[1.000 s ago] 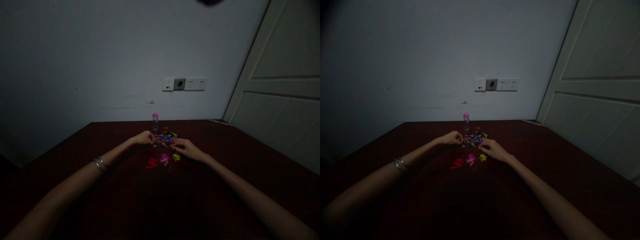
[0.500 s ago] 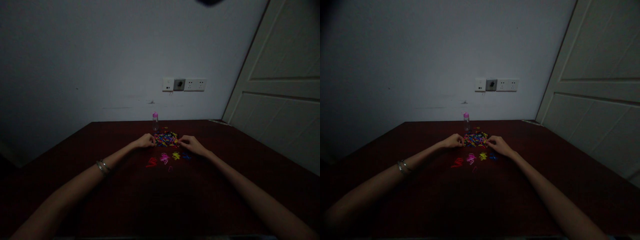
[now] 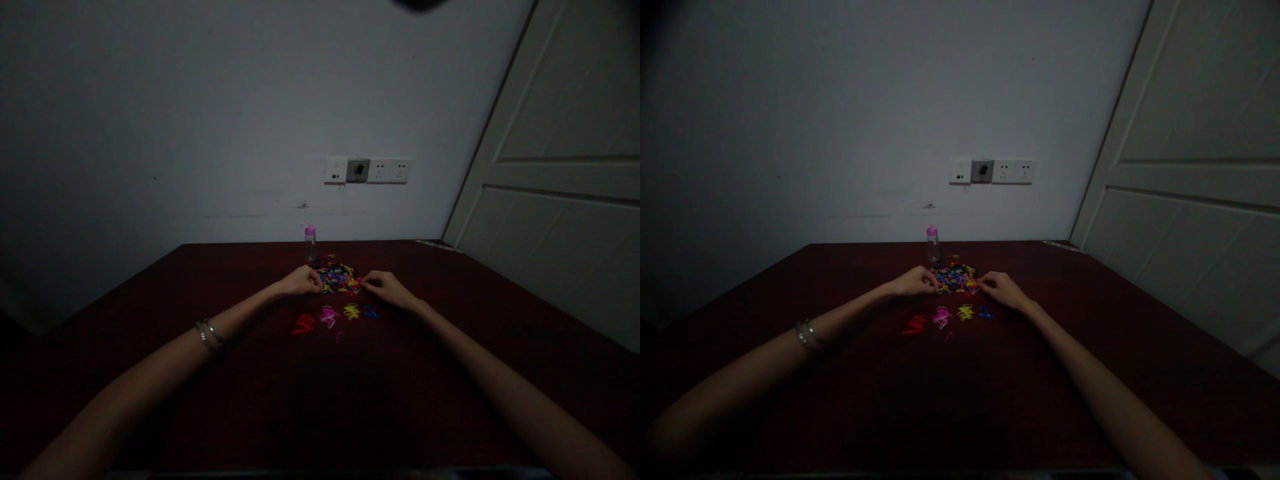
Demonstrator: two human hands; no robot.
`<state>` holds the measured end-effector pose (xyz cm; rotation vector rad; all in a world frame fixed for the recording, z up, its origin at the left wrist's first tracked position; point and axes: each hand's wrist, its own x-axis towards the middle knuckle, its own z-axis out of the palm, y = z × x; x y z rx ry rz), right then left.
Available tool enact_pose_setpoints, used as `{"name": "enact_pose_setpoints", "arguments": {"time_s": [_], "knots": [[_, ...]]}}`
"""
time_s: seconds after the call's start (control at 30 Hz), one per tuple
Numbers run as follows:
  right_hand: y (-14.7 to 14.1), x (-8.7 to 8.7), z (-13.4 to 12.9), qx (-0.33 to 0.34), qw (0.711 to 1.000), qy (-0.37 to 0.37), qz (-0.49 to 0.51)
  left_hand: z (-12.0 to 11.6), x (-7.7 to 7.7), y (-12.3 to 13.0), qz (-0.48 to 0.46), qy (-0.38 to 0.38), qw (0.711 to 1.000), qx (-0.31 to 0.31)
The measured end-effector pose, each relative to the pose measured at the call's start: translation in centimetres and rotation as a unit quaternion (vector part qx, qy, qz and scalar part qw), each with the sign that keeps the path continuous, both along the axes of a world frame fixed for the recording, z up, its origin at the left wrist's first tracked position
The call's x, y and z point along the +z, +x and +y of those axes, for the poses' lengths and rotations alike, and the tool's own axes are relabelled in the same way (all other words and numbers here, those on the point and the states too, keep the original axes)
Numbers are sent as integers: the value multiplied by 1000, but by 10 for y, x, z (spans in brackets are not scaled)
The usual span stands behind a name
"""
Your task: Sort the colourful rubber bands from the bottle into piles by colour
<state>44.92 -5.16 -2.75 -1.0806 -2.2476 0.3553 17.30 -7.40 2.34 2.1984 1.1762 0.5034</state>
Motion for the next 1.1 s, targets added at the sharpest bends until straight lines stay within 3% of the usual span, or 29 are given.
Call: {"name": "enact_pose_setpoints", "arguments": {"time_s": [0.3,0.5,0.67,0.77,0.9,1.0,1.1], "knots": [[4,-6,5,-2,998,7,-65,-17,-11,51,-4,-45,996,-72],[2,-5,2,-3,997,10,-78,-16,-25,63,-18,-64,995,-78],[-1,-4,-2,-7,997,19,-75,-20,-20,65,-52,-92,992,-65],[-4,-4,-4,3,997,25,-74,-15,-14,63,-85,-109,990,-33],[-5,-3,-5,10,997,23,-69,7,-11,51,-160,-91,980,75],[-5,-2,-5,10,998,16,-65,26,-16,32,-250,-94,952,152],[-6,-1,-6,13,997,13,-69,39,-22,12,-343,-136,910,187]]}}
